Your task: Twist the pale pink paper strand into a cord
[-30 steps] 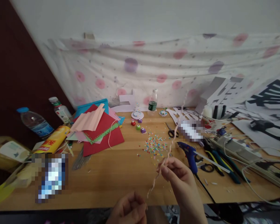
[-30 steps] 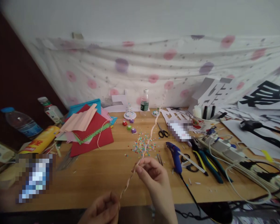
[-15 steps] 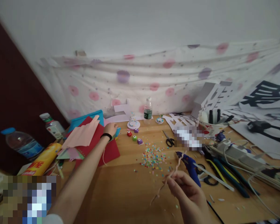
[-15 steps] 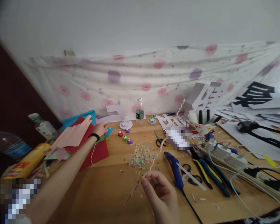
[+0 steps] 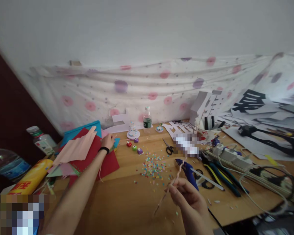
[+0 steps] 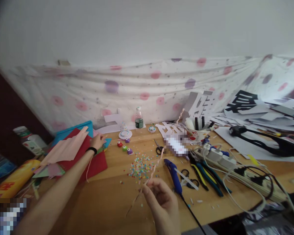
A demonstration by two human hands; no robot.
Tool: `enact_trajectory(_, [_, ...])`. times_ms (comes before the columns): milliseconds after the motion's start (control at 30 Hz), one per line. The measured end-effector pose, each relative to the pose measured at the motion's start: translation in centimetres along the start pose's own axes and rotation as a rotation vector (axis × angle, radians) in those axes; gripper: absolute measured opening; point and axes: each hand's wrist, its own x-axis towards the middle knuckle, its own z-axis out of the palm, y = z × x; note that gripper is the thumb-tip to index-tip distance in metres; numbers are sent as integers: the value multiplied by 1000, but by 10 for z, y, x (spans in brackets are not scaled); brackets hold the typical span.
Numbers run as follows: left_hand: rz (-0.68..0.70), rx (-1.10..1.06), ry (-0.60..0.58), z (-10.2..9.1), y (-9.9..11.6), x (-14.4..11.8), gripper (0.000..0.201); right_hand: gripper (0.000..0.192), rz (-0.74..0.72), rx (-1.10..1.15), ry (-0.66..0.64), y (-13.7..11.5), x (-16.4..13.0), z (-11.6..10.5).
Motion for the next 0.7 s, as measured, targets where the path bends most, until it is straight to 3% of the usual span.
enact_trajectory(67, [23,-74,0,-23,20,-13,29,20,-15,44,29,-3,-4,2])
enact_trajectory(167, [77,-222,8,-74,48,-52,35,20,-31,82,67,-6,-11,6])
enact_trajectory(267, [118,-328,-32,-125,64,-113,36,19,-30,103,74,-10,-17,12])
enact_trajectory(333, [134,-365,61,-140,65,-161,30,18,-6,137,49,-12,-22,16])
enact_trajectory(433, [263,-332,14,-127,60,-232,18,18,19,179,2,-16,-30,23])
enact_trajectory(533, [216,-424,-49,-97,54,-287,10,17,12,193,-7,-19,-37,26])
enact_trajectory(633, [105,-377,-63,-85,47,-321,9,16,-11,160,-1,-21,-43,26])
enact_trajectory(700, [174,-228,20,-91,36,-331,13,15,-81,97,30,-23,-48,25])
